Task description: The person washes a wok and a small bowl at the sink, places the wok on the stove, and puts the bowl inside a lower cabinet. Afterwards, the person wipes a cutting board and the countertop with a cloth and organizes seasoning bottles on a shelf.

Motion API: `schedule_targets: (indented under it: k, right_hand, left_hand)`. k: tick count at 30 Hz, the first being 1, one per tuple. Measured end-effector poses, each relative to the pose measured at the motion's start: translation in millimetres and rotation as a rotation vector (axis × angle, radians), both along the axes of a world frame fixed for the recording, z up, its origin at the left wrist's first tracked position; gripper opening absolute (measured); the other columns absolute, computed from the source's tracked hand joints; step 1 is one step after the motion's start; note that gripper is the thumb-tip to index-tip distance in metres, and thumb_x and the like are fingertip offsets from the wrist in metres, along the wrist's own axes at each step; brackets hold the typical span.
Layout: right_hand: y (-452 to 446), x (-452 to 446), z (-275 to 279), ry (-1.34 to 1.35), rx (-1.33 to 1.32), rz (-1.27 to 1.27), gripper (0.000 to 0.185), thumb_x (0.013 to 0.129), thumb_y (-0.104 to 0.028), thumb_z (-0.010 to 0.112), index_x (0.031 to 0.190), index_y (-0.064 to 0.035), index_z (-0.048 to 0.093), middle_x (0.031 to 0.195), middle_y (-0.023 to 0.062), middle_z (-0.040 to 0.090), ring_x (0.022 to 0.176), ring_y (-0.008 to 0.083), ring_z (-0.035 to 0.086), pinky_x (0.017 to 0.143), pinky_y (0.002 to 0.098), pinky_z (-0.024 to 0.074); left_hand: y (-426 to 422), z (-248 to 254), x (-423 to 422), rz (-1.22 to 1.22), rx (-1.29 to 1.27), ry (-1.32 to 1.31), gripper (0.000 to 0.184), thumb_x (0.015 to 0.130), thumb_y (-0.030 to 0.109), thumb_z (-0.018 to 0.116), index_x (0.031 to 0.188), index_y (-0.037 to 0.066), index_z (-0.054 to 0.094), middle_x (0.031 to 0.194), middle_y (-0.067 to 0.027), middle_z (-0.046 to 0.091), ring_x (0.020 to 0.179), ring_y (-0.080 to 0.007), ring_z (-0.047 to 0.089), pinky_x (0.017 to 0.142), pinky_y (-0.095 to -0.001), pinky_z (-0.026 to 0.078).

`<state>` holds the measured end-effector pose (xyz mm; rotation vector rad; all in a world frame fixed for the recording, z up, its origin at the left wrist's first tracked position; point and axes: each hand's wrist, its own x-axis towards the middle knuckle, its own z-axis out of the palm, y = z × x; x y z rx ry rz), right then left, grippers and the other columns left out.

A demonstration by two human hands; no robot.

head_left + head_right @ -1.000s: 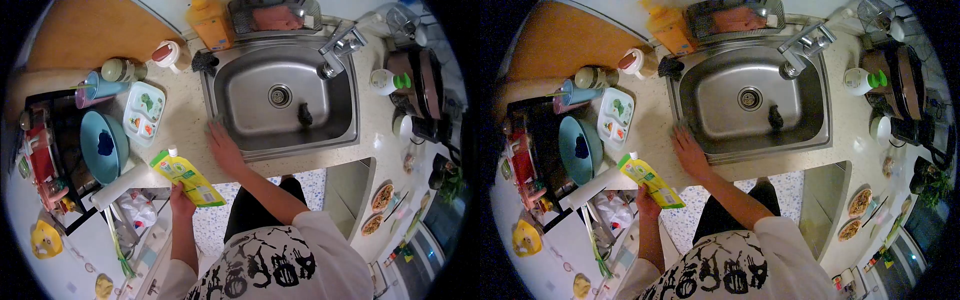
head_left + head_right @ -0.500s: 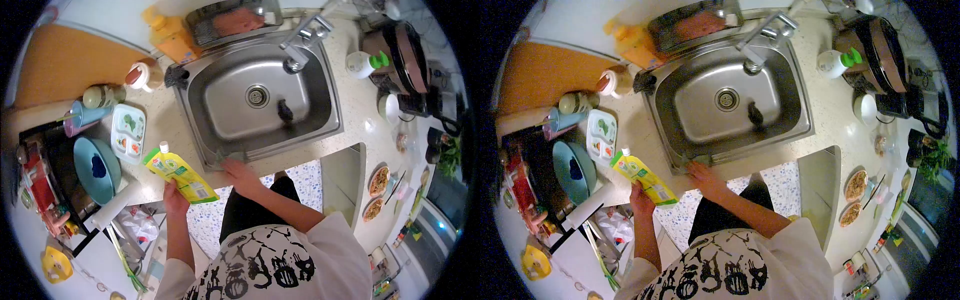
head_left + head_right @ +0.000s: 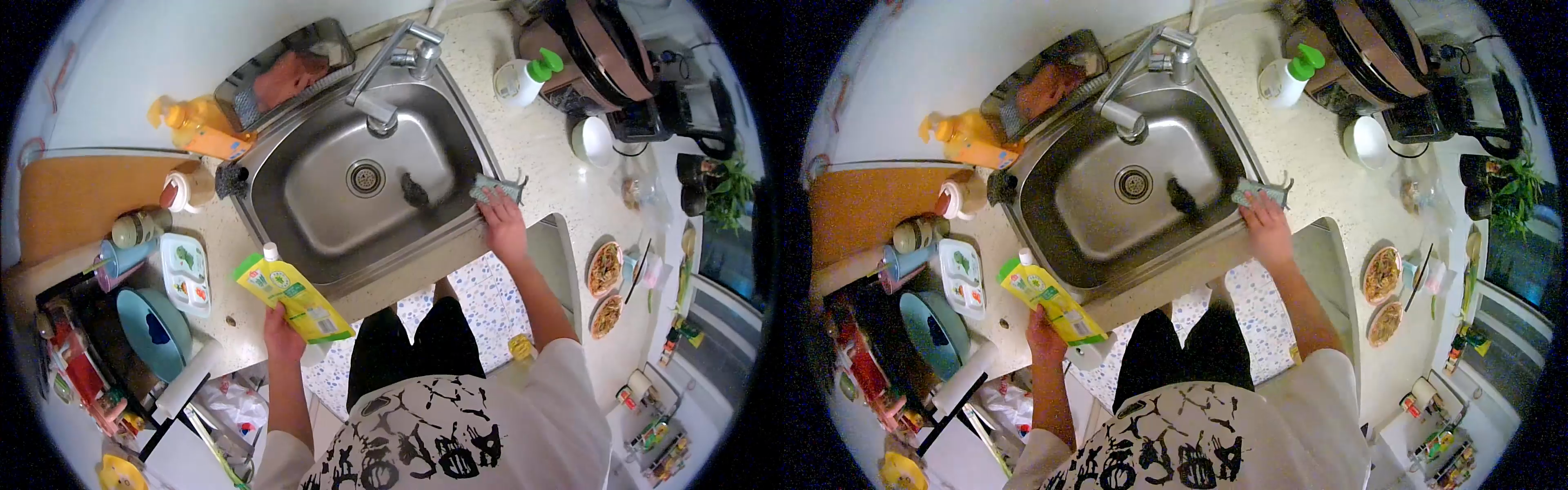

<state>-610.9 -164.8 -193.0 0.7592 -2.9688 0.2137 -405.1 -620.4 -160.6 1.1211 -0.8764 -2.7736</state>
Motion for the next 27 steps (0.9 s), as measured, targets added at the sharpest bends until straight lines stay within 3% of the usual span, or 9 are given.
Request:
schedule_targets:
  k: [1, 5, 14, 17, 19, 22, 24, 27]
  right_hand:
    - [7.9, -9.2, -3.4, 0.017, -0.041, -0.01, 0.034, 0.08, -0.006, 0.06, 0.113, -0.0067, 0.068, 0.142, 0.0072, 0.053, 0.132, 0.0333, 0.049, 0.104, 0.0445, 0.045]
    - [2.9, -51.0, -11.4, 0.06, -0.053, -0.004, 0.037, 0.081, -0.003, 0.058, 0.117, -0.0063, 0.067, 0.144, 0.0064, 0.052, 0.135, 0.0318, 0.046, 0.103, 0.0436, 0.0457]
    - [-76.5, -194.4, -34.7, 0.149, -0.004, 0.001, 0.037, 0.085, -0.007, 0.055, 0.119, -0.0077, 0.068, 0.148, 0.0059, 0.049, 0.137, 0.0305, 0.044, 0.103, 0.0417, 0.046]
    - [-90.7, -214.0, -31.1, 0.102, 0.035, -0.02, 0.045, 0.083, -0.008, 0.059, 0.127, -0.0099, 0.063, 0.148, 0.0068, 0.048, 0.138, 0.0311, 0.043, 0.105, 0.0422, 0.0432]
    - [-96.5, -214.8, -19.1, 0.061, 0.014, -0.019, 0.054, 0.078, -0.011, 0.067, 0.131, -0.0118, 0.06, 0.146, 0.0101, 0.049, 0.136, 0.033, 0.044, 0.107, 0.043, 0.0412]
    - [-95.0, -193.0, 16.2, 0.202, -0.177, -0.016, 0.052, 0.077, -0.015, 0.07, 0.128, -0.0117, 0.061, 0.14, 0.0138, 0.05, 0.13, 0.0351, 0.047, 0.106, 0.0423, 0.0417]
    - [-82.6, -164.4, 27.1, 0.15, -0.314, -0.077, 0.052, 0.078, -0.014, 0.072, 0.129, -0.0108, 0.061, 0.138, 0.0152, 0.052, 0.128, 0.0358, 0.048, 0.104, 0.0428, 0.0427]
    - [-57.6, -80.3, 32.9, -0.048, -0.606, -0.21, 0.049, 0.08, -0.013, 0.073, 0.128, -0.0107, 0.062, 0.134, 0.0156, 0.054, 0.123, 0.0333, 0.051, 0.103, 0.0415, 0.0426]
  left_hand:
    - [3.4, 2.0, -2.4, -0.009, 0.026, 0.01, 0.045, 0.095, 0.02, 0.06, 0.137, 0.011, 0.048, 0.13, -0.0094, 0.06, 0.119, -0.0304, 0.058, 0.103, -0.0516, 0.045]
    - [21.0, 5.5, -8.8, -0.04, 0.073, 0.027, 0.04, 0.096, 0.015, 0.059, 0.134, 0.01, 0.05, 0.13, -0.0097, 0.061, 0.118, -0.0297, 0.059, 0.103, -0.0501, 0.046]
    - [44.1, 16.7, -6.6, -0.038, 0.133, -0.004, 0.042, 0.094, 0.013, 0.06, 0.134, 0.01, 0.05, 0.129, -0.0097, 0.062, 0.118, -0.0305, 0.06, 0.102, -0.051, 0.047]
    - [46.5, 18.5, -1.3, -0.016, 0.106, -0.025, 0.042, 0.094, 0.013, 0.06, 0.134, 0.009, 0.05, 0.128, -0.0098, 0.062, 0.117, -0.0304, 0.06, 0.102, -0.0509, 0.047]
    - [46.3, 23.6, 0.9, -0.023, 0.107, -0.034, 0.042, 0.094, 0.013, 0.061, 0.134, 0.008, 0.051, 0.128, -0.0101, 0.062, 0.116, -0.0302, 0.061, 0.102, -0.0506, 0.048]
    - [48.2, 30.7, -7.2, -0.065, 0.131, -0.016, 0.043, 0.093, 0.014, 0.062, 0.134, 0.008, 0.05, 0.126, -0.0106, 0.063, 0.116, -0.0307, 0.061, 0.101, -0.051, 0.048]
    - [50.9, 39.4, -15.0, -0.089, 0.093, -0.041, 0.046, 0.092, 0.017, 0.065, 0.134, 0.009, 0.049, 0.123, -0.0107, 0.064, 0.114, -0.0323, 0.062, 0.1, -0.0532, 0.049]
    - [51.5, 32.3, -23.5, -0.122, 0.148, -0.073, 0.035, 0.096, 0.005, 0.056, 0.13, 0.005, 0.054, 0.127, -0.012, 0.063, 0.117, -0.0289, 0.061, 0.102, -0.0459, 0.049]
